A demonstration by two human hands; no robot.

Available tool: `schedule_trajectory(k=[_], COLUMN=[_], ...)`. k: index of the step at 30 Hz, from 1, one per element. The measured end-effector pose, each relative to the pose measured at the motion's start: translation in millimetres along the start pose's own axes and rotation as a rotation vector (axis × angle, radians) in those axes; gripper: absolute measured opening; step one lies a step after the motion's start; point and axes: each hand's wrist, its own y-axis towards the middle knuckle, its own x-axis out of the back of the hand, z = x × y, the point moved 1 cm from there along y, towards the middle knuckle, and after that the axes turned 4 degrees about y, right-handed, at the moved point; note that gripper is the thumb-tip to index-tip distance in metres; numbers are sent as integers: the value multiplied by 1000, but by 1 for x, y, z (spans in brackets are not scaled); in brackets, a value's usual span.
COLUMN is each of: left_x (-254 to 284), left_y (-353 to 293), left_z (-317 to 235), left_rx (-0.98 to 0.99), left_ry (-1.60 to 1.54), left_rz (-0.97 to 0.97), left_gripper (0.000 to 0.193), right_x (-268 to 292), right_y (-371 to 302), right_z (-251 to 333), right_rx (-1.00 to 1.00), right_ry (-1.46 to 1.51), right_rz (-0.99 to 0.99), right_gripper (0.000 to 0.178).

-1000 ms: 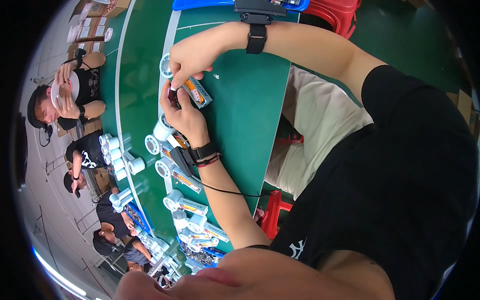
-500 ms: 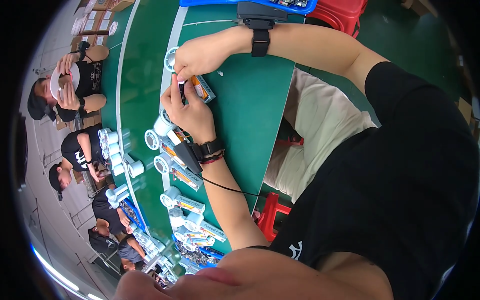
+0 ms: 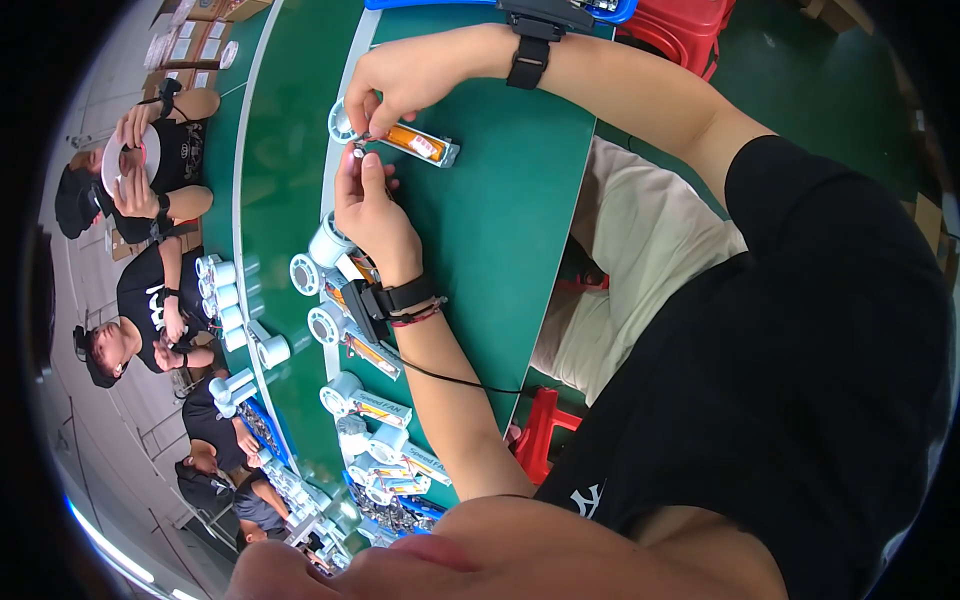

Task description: The person picks up a circuit board and a battery, connects the battery wires to the board, and presses the components into a handheld fan casing. After fitting the assembly, the person sets the fan on the table and reaches for another circuit board.

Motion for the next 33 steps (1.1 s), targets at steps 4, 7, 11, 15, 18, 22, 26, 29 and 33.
schedule_trajectory(k=[4,7,11,15,18,22,26,29,33], left_x=[-6,-3,-7,-9,-11,-5,-1,-6,-4], left_y=[3,0,0,-1,-1,0,5,6,7], left_z=[-6,-6,-6,-7,-12,-15,-3,1,-2], left_rx=[115,174,246,340,458,459,478,459,483], left_ry=[-197,-253,-413,-520,-598,-539,-582,-644,-710], left_rz=[-3,9,21,30,33,42,76,102,128], left_gripper=[36,35,33,33,32,30,28,28,28], right_x=[1,-5,-12,-18,-14,-21,-25,-20,-2], right_y=[-2,-4,-4,-7,-8,-6,-11,-17,-12], right_z=[-8,-4,-2,1,-5,-2,-5,-8,15], right_rx=[157,191,278,239,357,391,428,378,258], right_ry=[-47,-165,-458,-726,-634,-739,-772,-594,-728], right_rz=[-57,-65,-146,-168,-231,-240,-248,-225,72], right_gripper=[22,20,16,13,15,13,12,12,26])
